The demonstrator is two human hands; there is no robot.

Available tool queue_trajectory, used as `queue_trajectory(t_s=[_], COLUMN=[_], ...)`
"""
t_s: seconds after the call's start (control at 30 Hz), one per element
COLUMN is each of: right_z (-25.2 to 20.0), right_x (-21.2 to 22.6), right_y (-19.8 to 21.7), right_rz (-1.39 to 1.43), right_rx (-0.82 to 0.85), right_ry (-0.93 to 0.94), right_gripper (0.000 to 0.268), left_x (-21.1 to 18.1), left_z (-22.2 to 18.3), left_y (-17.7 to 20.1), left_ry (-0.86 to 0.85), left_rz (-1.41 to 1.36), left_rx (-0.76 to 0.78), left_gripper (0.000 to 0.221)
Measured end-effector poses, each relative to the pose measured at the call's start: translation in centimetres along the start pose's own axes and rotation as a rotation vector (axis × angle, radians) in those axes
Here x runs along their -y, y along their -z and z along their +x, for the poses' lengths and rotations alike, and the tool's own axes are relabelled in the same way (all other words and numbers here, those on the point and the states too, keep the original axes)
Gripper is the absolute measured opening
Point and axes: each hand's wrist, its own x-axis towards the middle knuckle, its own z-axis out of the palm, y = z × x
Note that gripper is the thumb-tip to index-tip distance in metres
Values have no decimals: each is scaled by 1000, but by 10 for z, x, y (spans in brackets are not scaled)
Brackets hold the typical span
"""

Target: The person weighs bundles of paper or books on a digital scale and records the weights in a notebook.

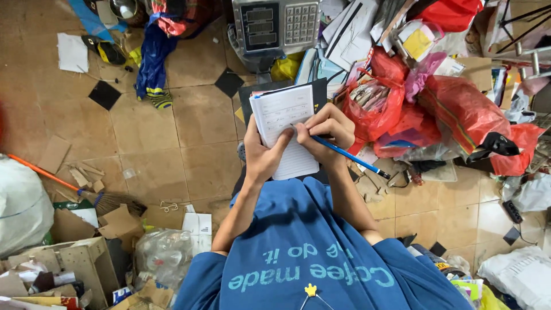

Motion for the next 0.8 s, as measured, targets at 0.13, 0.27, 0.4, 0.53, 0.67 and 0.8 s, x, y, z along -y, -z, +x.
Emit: queue_trajectory(t_s=[0.13, 0.27, 0.4, 0.53, 0.67, 0.8], right_z=[-8, -11, -3, 5, 8, 9], right_x=[7, 8, 0, 0, 2, 4], right_y=[-6, -7, -3, -4, -1, 2], right_rz=[31, 29, 12, 0, -43, -37], right_rx=[-16, -59, -48, -30, -33, -65], right_ry=[-30, 45, 106, 114, 102, 100], right_gripper=[32, 33, 34, 34, 35, 35], left_x=[-2, -4, -4, -3, -9, -11], left_z=[-12, -16, -10, -6, -4, -2], left_y=[5, 6, 3, 0, -4, -7], left_ry=[-28, -45, -66, -138, -103, -126], left_rz=[28, 4, -29, 21, -19, 11], left_rx=[-19, 0, 0, -24, -9, 15], left_gripper=[50, 46, 45, 44, 45, 45])
